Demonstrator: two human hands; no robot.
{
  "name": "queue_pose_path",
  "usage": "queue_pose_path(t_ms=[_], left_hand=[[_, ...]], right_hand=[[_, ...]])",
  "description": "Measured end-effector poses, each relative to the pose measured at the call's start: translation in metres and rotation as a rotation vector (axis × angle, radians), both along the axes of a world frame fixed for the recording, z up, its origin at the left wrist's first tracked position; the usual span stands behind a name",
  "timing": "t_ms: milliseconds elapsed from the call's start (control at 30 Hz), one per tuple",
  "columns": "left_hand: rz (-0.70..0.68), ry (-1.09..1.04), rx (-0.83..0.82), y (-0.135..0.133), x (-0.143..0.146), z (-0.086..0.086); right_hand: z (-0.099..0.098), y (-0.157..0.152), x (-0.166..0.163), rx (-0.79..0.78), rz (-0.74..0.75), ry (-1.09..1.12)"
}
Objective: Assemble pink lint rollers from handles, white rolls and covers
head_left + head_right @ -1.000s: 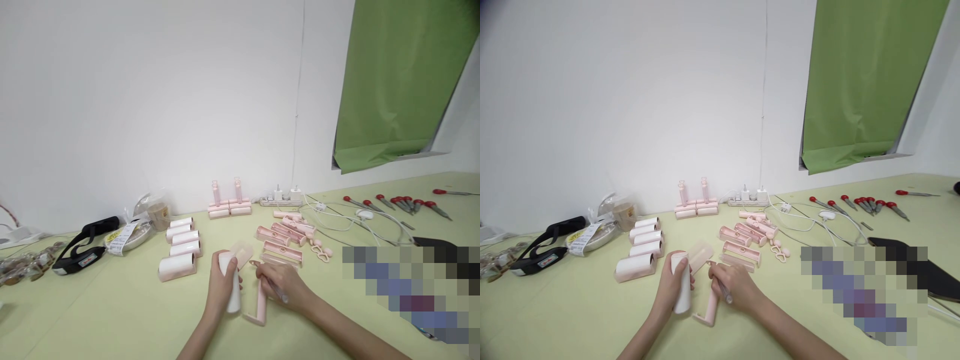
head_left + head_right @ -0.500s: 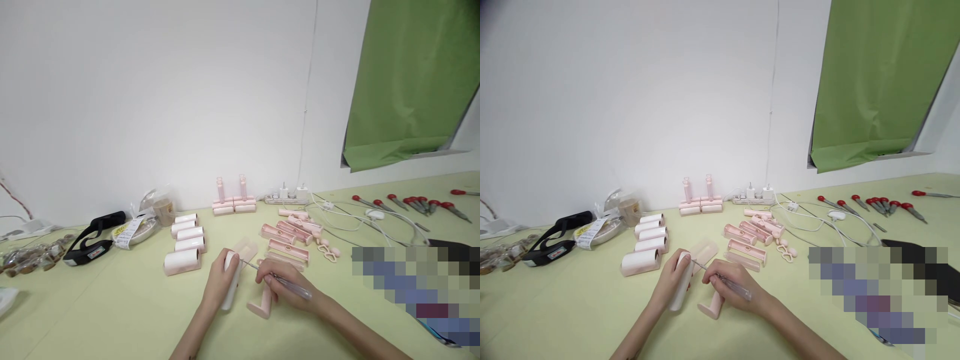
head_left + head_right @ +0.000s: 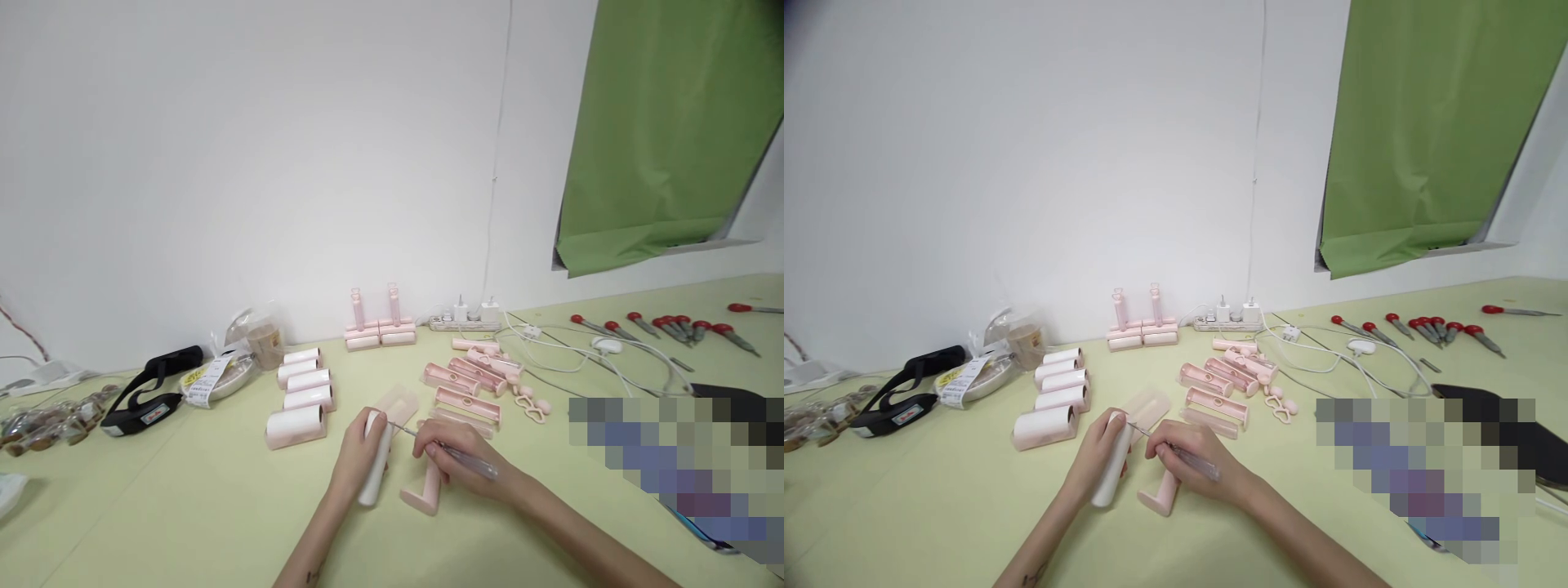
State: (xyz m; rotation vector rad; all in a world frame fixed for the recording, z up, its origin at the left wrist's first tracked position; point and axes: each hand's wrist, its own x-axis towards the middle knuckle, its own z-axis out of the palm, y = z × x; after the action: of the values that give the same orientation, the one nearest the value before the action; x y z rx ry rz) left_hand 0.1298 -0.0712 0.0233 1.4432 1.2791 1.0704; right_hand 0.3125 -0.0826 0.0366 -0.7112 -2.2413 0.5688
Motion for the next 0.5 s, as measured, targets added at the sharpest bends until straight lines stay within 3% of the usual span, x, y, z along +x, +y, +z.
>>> queue_pose_path(t_ms=[267,333,500], left_hand=[[0.030,0.028,-0.089,0.005,-0.001,0.007],[0.016,0.120,-0.141,0.010,-0.002,0.015],[-0.026,0.670,-0.108,0.036,0.003,0.038]], right_hand=[[0.002,0.013,0.000,0.041,-0.071,-0.019],[0.003,0.024,0.001,-0.065,-0.103,0.026],[0.015,0.056,0.005,-0.402,-0.223,0.346]])
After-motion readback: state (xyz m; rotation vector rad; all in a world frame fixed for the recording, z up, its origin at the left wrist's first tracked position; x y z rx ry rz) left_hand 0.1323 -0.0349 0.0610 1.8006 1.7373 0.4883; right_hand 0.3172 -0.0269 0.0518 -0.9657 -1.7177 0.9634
